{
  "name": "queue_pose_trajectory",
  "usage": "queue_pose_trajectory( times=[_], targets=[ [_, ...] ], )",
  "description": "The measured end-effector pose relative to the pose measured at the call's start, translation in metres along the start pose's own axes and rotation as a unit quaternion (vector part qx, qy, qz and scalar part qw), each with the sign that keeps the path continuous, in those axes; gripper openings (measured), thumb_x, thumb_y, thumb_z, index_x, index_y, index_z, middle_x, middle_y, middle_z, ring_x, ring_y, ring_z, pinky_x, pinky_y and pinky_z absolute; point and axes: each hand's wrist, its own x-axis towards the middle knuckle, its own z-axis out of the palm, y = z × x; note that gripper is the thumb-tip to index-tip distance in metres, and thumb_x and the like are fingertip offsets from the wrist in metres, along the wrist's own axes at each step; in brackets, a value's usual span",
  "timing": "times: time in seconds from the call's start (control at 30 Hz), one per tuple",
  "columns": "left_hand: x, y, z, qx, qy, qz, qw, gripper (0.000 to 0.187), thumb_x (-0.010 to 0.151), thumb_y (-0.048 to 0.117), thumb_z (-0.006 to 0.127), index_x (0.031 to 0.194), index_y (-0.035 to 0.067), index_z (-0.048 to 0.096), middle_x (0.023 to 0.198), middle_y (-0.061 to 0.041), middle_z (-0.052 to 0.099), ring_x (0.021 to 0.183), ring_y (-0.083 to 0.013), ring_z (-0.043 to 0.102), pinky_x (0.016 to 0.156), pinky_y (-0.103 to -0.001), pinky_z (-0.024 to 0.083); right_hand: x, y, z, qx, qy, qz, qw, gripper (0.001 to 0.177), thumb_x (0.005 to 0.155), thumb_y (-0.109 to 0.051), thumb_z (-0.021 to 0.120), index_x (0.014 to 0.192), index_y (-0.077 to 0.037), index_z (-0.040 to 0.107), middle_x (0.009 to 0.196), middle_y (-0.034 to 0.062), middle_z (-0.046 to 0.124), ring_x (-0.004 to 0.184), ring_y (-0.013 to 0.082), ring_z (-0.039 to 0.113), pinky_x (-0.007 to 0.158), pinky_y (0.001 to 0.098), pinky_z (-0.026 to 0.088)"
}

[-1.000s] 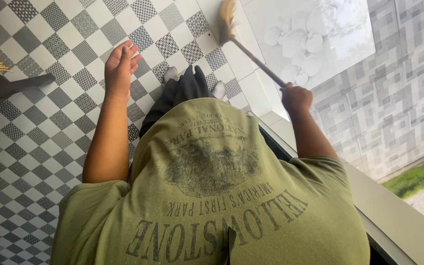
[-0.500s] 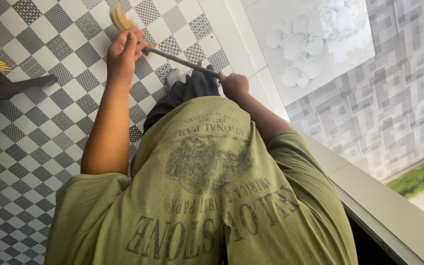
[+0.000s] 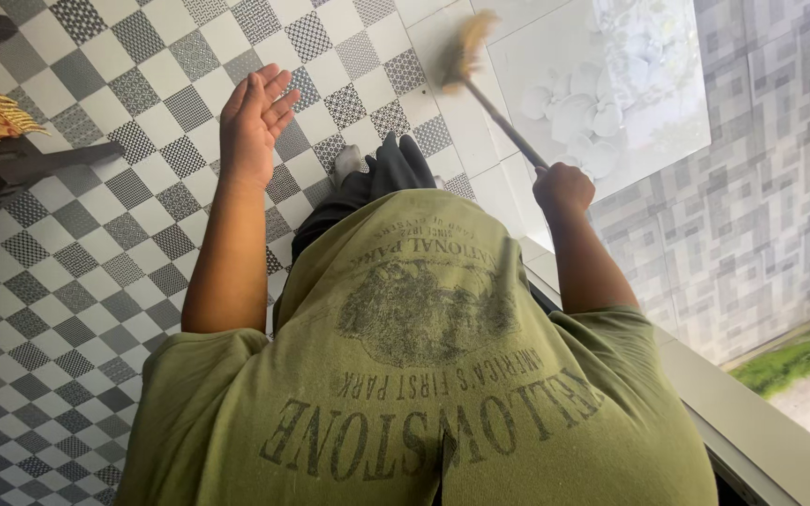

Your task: The person sweeps the tiled floor using a hand broom and a dustpan, moving across different areas of the room and an outdoor walkway.

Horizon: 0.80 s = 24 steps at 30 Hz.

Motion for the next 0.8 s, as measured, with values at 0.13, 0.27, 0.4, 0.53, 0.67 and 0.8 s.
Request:
queue_pose_trajectory(
  times=[0.13, 0.27, 0.4, 0.53, 0.67, 0.8],
  targets=[
    [0.014, 0.01, -0.014, -0.031, -0.007, 0.005, 0.999, 0.067, 0.102, 0.052, 0.045, 0.145, 0.0, 0.046, 0.145, -0.018, 0.058, 0.133, -0.0301, 0.06, 0.114, -0.042, 0.045, -0.007, -0.04, -0.028, 0.031, 0.022, 0.027, 0.999, 0.045, 0.1, -0.046, 0.058, 0.099, -0.004, 0.076, 0.094, 0.0203, 0.073, 0.089, 0.0386, 0.071, 0.076, 0.0477, 0.056],
    [0.034, 0.011, -0.034, -0.038, -0.02, 0.002, 0.999, 0.068, 0.103, 0.052, 0.046, 0.145, -0.001, 0.046, 0.145, -0.018, 0.058, 0.134, -0.0294, 0.06, 0.115, -0.043, 0.045, -0.009, -0.081, -0.048, 0.049, 0.029, 0.009, 0.998, 0.044, 0.099, -0.046, 0.059, 0.099, -0.005, 0.075, 0.092, 0.0209, 0.073, 0.088, 0.0397, 0.07, 0.074, 0.0499, 0.055],
    [0.057, 0.009, -0.049, -0.045, -0.02, -0.013, 0.999, 0.066, 0.102, 0.05, 0.049, 0.144, -0.001, 0.048, 0.145, -0.018, 0.059, 0.133, -0.0292, 0.061, 0.114, -0.042, 0.044, 0.003, -0.135, -0.065, 0.027, 0.034, -0.087, 0.995, 0.044, 0.101, -0.046, 0.056, 0.1, -0.006, 0.071, 0.088, 0.02, 0.072, 0.085, 0.0391, 0.07, 0.073, 0.0502, 0.054],
    [0.075, 0.018, -0.051, -0.048, -0.025, -0.025, 0.998, 0.064, 0.103, 0.05, 0.048, 0.144, 0.001, 0.05, 0.145, -0.018, 0.06, 0.132, -0.0287, 0.061, 0.113, -0.042, 0.044, 0.025, -0.207, -0.085, 0.012, 0.019, -0.181, 0.983, 0.032, 0.098, -0.036, 0.054, 0.099, -0.008, 0.07, 0.082, 0.0154, 0.073, 0.078, 0.0337, 0.071, 0.069, 0.0476, 0.055],
    [0.099, 0.025, -0.051, -0.077, -0.007, -0.02, 0.997, 0.062, 0.103, 0.049, 0.049, 0.143, 0.002, 0.05, 0.145, -0.019, 0.059, 0.132, -0.0305, 0.061, 0.114, -0.043, 0.044, 0.059, -0.275, -0.095, -0.03, -0.019, -0.286, 0.958, 0.037, 0.104, -0.043, 0.05, 0.096, -0.013, 0.071, 0.08, 0.0107, 0.071, 0.071, 0.0309, 0.07, 0.065, 0.046, 0.054],
    [0.119, 0.029, -0.052, -0.085, 0.042, -0.027, 0.995, 0.06, 0.104, 0.047, 0.048, 0.144, 0.002, 0.049, 0.146, -0.018, 0.059, 0.134, -0.0304, 0.06, 0.115, -0.043, 0.043, 0.113, -0.329, -0.091, -0.071, 0.05, -0.392, 0.916, 0.03, 0.1, -0.036, 0.052, 0.097, -0.009, 0.065, 0.075, 0.0087, 0.072, 0.065, 0.0291, 0.071, 0.056, 0.0449, 0.055]
  ],
)
